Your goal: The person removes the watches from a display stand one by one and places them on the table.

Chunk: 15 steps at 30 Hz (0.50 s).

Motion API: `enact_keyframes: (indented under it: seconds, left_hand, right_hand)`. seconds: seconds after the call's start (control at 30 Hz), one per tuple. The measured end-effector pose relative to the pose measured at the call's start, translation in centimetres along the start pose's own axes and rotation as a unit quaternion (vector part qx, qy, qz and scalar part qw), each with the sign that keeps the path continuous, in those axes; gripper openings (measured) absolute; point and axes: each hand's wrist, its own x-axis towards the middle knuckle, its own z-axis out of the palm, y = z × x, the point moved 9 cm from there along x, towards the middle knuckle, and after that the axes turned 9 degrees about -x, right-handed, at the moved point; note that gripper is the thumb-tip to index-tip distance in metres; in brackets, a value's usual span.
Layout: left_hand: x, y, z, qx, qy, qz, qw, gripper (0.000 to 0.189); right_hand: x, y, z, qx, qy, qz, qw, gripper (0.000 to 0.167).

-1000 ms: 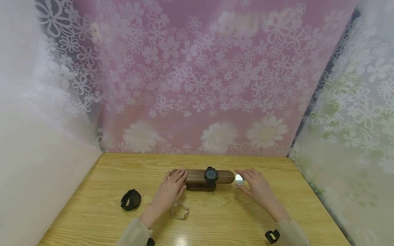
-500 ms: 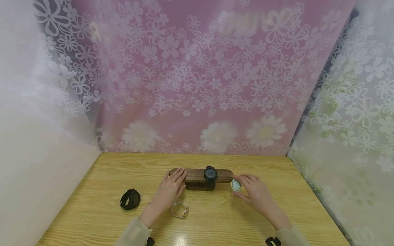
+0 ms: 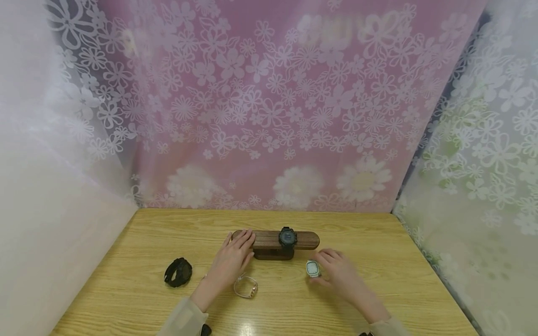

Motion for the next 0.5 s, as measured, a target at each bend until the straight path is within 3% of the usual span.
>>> enact_keyframes:
  seconds: [0.5]
  left_hand:
    - [-0.1, -0.1, 0.1, -0.011, -0.003, -0.006, 0.9999, 0.05]
  right_hand:
    - [-0.4, -2.4, 2.2, 0.035, -0.063, -0.026, 0.9971, 0.057]
